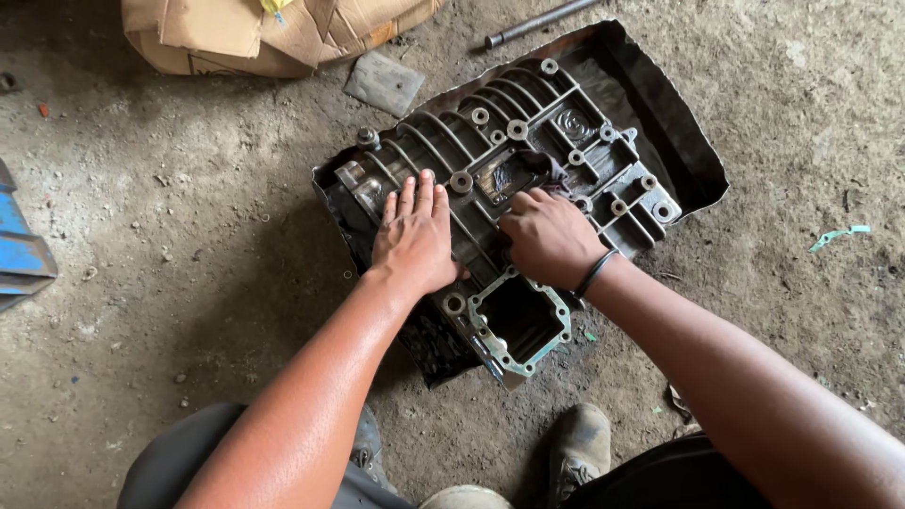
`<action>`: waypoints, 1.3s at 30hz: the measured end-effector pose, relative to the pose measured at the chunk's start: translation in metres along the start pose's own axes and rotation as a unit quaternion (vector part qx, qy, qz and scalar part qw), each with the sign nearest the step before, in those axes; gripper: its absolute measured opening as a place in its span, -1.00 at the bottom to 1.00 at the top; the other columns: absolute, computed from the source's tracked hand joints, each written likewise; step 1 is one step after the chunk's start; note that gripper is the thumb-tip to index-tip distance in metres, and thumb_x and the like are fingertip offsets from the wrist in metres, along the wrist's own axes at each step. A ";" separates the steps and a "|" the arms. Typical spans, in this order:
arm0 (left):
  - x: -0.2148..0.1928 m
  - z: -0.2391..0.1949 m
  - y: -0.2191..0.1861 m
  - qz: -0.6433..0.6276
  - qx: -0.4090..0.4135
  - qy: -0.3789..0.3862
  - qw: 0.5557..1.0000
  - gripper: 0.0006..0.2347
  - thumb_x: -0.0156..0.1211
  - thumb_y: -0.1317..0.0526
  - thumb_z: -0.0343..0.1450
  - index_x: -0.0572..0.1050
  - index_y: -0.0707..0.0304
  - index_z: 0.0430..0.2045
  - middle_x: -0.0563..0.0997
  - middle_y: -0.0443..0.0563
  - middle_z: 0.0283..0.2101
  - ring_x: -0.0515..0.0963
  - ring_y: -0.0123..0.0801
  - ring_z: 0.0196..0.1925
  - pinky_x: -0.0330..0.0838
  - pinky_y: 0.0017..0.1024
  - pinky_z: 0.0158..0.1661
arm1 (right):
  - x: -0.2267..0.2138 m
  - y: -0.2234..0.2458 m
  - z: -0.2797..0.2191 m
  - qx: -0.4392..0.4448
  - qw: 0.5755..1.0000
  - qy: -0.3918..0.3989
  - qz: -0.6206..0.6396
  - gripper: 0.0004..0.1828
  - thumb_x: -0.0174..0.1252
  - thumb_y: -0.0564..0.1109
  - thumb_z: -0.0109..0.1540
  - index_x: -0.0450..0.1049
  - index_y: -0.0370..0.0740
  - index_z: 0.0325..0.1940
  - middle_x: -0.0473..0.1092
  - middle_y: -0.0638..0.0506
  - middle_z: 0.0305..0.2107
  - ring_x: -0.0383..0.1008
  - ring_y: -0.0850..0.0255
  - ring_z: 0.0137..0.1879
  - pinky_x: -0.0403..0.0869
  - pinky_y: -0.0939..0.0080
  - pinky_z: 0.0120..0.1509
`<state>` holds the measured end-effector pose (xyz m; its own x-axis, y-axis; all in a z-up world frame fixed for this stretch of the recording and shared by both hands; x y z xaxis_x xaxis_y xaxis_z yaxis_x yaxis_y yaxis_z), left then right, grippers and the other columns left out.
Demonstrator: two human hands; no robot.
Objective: The person scrubs a metallic engine cylinder head with a dark cloth, removing grime from the surface and crevices. They rotate the part to access different sides and continue scrubbing the cooling fins and bolt holes.
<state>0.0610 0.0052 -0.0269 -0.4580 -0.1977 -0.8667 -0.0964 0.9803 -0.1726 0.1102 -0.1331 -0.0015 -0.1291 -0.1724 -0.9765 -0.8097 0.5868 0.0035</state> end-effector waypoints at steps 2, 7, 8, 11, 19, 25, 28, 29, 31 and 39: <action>-0.002 -0.001 0.000 -0.002 0.000 0.000 1.000 -0.01 0.43 0.00 0.29 -0.21 0.46 0.44 -0.31 0.38 0.54 -0.28 0.07 0.58 -0.36 -0.08 0.46 | -0.005 -0.006 0.000 0.017 0.999 0.006 0.040 -0.78 0.11 -0.11 0.21 0.62 -0.10 -0.13 0.49 -0.05 -0.25 0.45 0.12 -0.11 0.50 0.06 -0.02; -0.003 -0.001 0.004 -0.038 0.005 0.001 0.999 0.05 0.47 -0.06 0.23 -0.21 0.44 0.43 -0.31 0.35 0.53 -0.28 0.05 0.59 -0.37 -0.11 0.48 | -0.009 -0.032 0.007 0.083 0.996 0.017 -0.019 -0.83 0.18 -0.06 0.27 0.62 -0.15 -0.28 0.50 -0.02 -0.25 0.50 0.15 -0.12 0.52 0.08 -0.03; -0.001 0.000 0.003 -0.028 0.011 -0.003 1.000 0.05 0.48 -0.06 0.23 -0.21 0.46 0.43 -0.32 0.38 0.53 -0.28 0.08 0.58 -0.37 -0.09 0.47 | 0.000 -0.027 0.008 0.069 0.996 0.039 -0.046 -0.82 0.13 -0.11 0.31 0.61 -0.14 -0.29 0.50 -0.01 -0.26 0.50 0.18 -0.14 0.53 0.12 -0.04; -0.002 0.003 -0.001 0.006 0.007 -0.026 1.000 0.01 0.49 0.04 0.23 -0.17 0.47 0.44 -0.28 0.41 0.54 -0.25 0.12 0.58 -0.35 -0.07 0.46 | -0.002 -0.013 0.007 0.013 0.996 -0.073 0.051 -0.86 0.17 -0.12 0.21 0.63 -0.11 -0.31 0.51 -0.03 -0.33 0.48 0.13 -0.19 0.51 0.09 -0.09; 0.001 -0.001 0.002 -0.042 0.003 -0.011 0.999 0.04 0.49 -0.01 0.22 -0.20 0.45 0.43 -0.30 0.35 0.54 -0.29 0.05 0.59 -0.38 -0.10 0.47 | 0.002 -0.019 0.002 0.071 0.988 -0.127 0.055 -0.83 0.06 -0.23 0.26 0.59 -0.20 -0.28 0.51 -0.02 -0.32 0.49 0.14 -0.24 0.53 0.11 -0.20; -0.001 0.000 0.003 -0.043 0.005 -0.017 0.999 0.03 0.48 -0.02 0.24 -0.20 0.44 0.44 -0.30 0.35 0.54 -0.28 0.07 0.58 -0.38 -0.08 0.47 | 0.001 -0.022 0.001 0.062 0.985 -0.160 0.030 -0.87 0.18 -0.14 0.15 0.60 -0.22 -0.31 0.51 -0.05 -0.40 0.51 0.10 -0.24 0.53 0.06 -0.22; 0.000 0.001 0.004 -0.034 0.010 -0.026 0.999 0.03 0.48 -0.03 0.24 -0.18 0.45 0.44 -0.28 0.36 0.54 -0.26 0.07 0.59 -0.36 -0.09 0.47 | 0.014 -0.026 0.005 0.061 0.989 -0.085 0.099 -0.85 0.09 -0.19 0.28 0.60 -0.16 -0.21 0.52 -0.01 -0.31 0.53 0.14 -0.18 0.55 0.09 -0.08; 0.000 0.002 0.003 -0.017 0.009 -0.029 0.999 0.01 0.47 0.00 0.24 -0.16 0.46 0.44 -0.27 0.37 0.54 -0.25 0.09 0.59 -0.35 -0.08 0.47 | 0.010 -0.029 0.005 0.052 0.990 -0.090 0.095 -0.85 0.10 -0.19 0.27 0.60 -0.15 -0.21 0.52 0.00 -0.31 0.53 0.15 -0.15 0.55 0.08 -0.02; 0.001 0.001 0.001 -0.014 0.015 -0.034 0.999 0.02 0.48 -0.01 0.24 -0.15 0.47 0.44 -0.26 0.37 0.54 -0.25 0.08 0.58 -0.34 -0.09 0.47 | 0.005 -0.029 0.002 0.049 0.992 -0.103 0.061 -0.86 0.14 -0.16 0.21 0.61 -0.15 -0.25 0.53 -0.02 -0.30 0.53 0.12 -0.11 0.54 0.06 0.02; 0.002 0.002 0.003 -0.013 0.013 -0.027 0.999 0.03 0.49 -0.02 0.24 -0.16 0.45 0.45 -0.27 0.40 0.54 -0.25 0.09 0.58 -0.36 -0.07 0.46 | 0.000 -0.031 0.004 0.065 0.997 -0.030 0.017 -0.84 0.18 -0.11 0.18 0.64 -0.13 -0.26 0.53 -0.01 -0.23 0.52 0.13 -0.08 0.50 0.06 -0.01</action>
<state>0.0614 0.0073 -0.0298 -0.4082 -0.2225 -0.8854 -0.0837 0.9749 -0.2064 0.1375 -0.1474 -0.0023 -0.1175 -0.1053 -0.9875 -0.7240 0.6896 0.0126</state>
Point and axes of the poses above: each hand's wrist, its own z-axis towards the middle knuckle, its own x-axis out of the palm, y = z × x, the point moved 7 cm from there along z, towards the middle knuckle
